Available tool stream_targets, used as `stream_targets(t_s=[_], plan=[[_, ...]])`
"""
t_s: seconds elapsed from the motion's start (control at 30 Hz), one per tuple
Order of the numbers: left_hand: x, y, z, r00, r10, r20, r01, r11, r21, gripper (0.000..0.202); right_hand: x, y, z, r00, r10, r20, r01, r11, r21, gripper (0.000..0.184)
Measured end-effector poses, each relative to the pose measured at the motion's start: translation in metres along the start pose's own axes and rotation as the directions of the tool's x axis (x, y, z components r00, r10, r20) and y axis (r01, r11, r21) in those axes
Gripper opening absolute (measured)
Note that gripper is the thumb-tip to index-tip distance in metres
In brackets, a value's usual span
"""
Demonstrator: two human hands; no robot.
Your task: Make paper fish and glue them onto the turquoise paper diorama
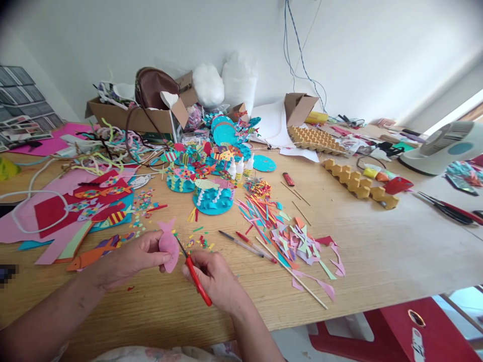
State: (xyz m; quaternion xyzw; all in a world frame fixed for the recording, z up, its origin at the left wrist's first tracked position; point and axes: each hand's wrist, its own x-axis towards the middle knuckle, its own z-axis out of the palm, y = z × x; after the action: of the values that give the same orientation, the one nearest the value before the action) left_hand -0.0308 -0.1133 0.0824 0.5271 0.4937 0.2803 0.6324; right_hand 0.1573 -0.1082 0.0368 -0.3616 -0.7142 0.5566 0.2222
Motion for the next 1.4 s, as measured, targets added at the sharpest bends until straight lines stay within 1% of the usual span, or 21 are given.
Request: stream_targets(t_s=[0.13, 0.23, 0.3, 0.43, 0.53, 0.67, 0.77, 0.9, 1.07, 1.23, 1.4], plan=[[0.0002, 0.0007, 0.0015, 0.998, 0.032, 0.054, -0.033, 0.999, 0.011, 0.007, 0.0002, -0.0011, 0.0, 1.0, -0.003, 0.002, 0.003, 1.0, 0.021, 0.037], [0.0001, 0.0004, 0.002, 0.997, 0.047, 0.068, -0.048, 0.999, 0.017, 0.008, 0.0002, -0.0023, 0.0, 1.0, 0.0, 0.001, 0.0, 0.999, 0.048, 0.038], [0.0002, 0.0003, 0.0021, 0.998, 0.034, 0.06, -0.035, 0.999, 0.021, 0.006, 0.0, -0.0026, 0.0001, 1.0, 0.005, -0.003, -0.005, 0.998, 0.058, 0.039], [0.001, 0.0008, 0.0019, 0.999, -0.031, 0.033, 0.029, 0.998, 0.055, 0.006, -0.0009, -0.0016, 0.0003, 1.0, 0.021, -0.005, -0.021, 0.998, 0.064, 0.039], [0.0018, 0.0018, 0.0011, 0.998, -0.057, 0.039, 0.053, 0.995, 0.085, 0.008, -0.0009, -0.0008, -0.0001, 1.0, 0.031, -0.005, -0.031, 0.998, 0.059, 0.039], [0.0021, 0.0027, -0.0003, 0.998, -0.048, 0.047, 0.044, 0.996, 0.074, 0.008, 0.0004, 0.0, -0.0007, 1.0, 0.027, -0.01, -0.027, 0.999, 0.036, 0.04], [0.0019, 0.0018, -0.0017, 0.998, -0.022, 0.06, 0.019, 0.998, 0.056, 0.006, 0.001, 0.0011, -0.0009, 1.0, 0.004, 0.025, -0.005, 1.0, 0.031, 0.039], [0.0014, -0.0003, -0.0031, 0.999, -0.007, 0.051, 0.005, 0.999, 0.033, 0.003, 0.0008, 0.0033, -0.0013, 0.998, -0.032, 0.06, 0.028, 0.998, 0.063, 0.039], [0.0017, -0.0021, -0.0019, 0.998, 0.002, 0.055, -0.005, 0.998, 0.059, 0.002, 0.0005, 0.0055, -0.0015, 0.997, -0.027, 0.075, 0.017, 0.991, 0.134, 0.04], [0.0029, -0.0032, -0.0004, 0.999, 0.0, 0.053, -0.004, 0.997, 0.071, 0.003, 0.0005, 0.0062, -0.0005, 0.997, -0.039, 0.069, 0.027, 0.985, 0.172, 0.042], [0.0037, -0.0014, 0.0009, 0.999, -0.006, 0.048, 0.001, 0.996, 0.093, 0.004, 0.0003, 0.0058, 0.0005, 0.998, -0.018, 0.053, 0.008, 0.982, 0.187, 0.041]])
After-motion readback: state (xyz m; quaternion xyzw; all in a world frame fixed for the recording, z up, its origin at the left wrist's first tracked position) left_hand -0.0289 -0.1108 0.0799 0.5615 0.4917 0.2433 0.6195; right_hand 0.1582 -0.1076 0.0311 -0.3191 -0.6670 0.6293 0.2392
